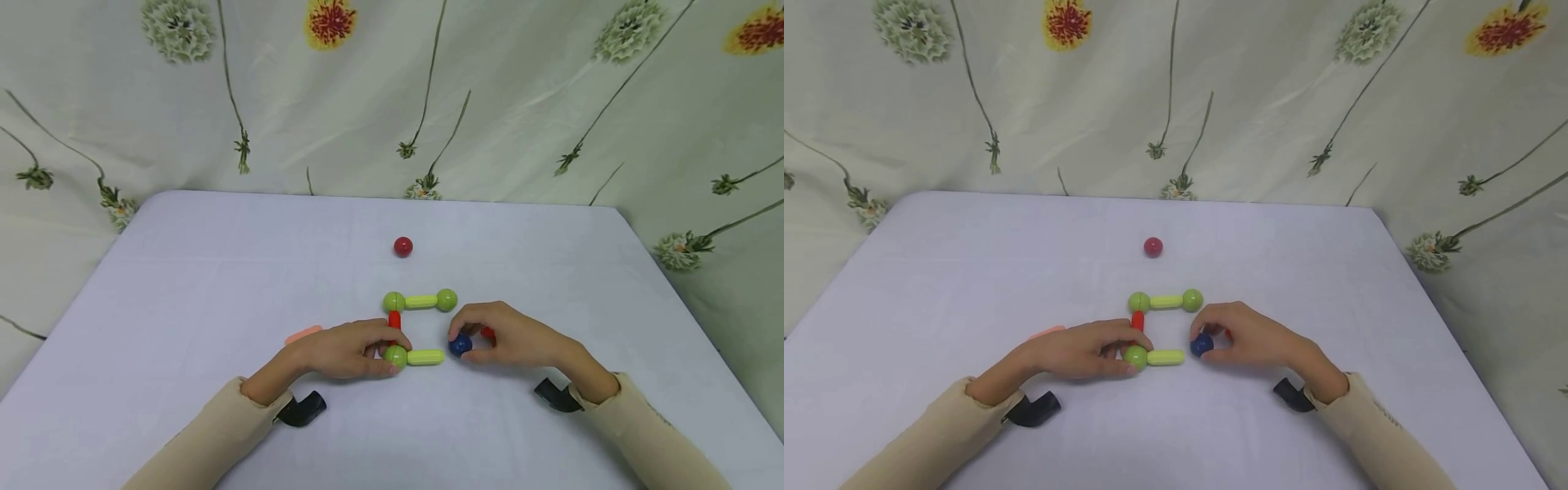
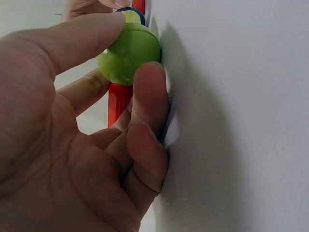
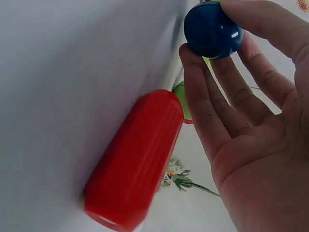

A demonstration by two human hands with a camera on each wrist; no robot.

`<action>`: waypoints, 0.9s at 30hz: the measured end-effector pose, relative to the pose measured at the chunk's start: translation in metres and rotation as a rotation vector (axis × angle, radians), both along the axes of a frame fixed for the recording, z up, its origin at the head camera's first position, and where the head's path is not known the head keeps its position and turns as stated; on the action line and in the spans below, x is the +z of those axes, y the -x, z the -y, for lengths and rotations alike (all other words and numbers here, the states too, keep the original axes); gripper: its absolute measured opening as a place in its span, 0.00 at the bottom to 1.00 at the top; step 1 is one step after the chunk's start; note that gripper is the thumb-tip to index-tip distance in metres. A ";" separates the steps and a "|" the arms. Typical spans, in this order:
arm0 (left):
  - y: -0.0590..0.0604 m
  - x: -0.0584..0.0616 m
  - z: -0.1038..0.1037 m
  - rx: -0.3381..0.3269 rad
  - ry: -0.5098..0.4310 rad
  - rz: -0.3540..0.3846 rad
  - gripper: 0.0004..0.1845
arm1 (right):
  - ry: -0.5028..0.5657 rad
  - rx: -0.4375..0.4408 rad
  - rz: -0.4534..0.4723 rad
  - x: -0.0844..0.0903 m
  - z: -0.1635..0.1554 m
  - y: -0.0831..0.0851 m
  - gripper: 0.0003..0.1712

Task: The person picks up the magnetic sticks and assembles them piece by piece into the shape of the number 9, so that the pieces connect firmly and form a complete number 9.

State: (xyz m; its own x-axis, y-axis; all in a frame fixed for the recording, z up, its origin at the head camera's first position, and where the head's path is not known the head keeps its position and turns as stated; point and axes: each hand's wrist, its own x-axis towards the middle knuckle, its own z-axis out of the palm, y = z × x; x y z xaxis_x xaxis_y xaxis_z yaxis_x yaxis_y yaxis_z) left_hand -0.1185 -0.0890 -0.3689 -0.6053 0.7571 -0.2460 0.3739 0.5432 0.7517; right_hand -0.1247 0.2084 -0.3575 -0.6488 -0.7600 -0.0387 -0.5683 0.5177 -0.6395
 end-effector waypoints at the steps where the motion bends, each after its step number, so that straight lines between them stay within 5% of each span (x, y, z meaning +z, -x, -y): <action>1: 0.000 0.000 0.000 0.000 -0.001 0.001 0.14 | -0.001 0.003 0.000 -0.001 0.000 0.000 0.16; 27: 0.001 -0.001 -0.002 0.008 -0.003 -0.039 0.17 | 0.009 -0.028 -0.001 0.005 -0.007 0.001 0.18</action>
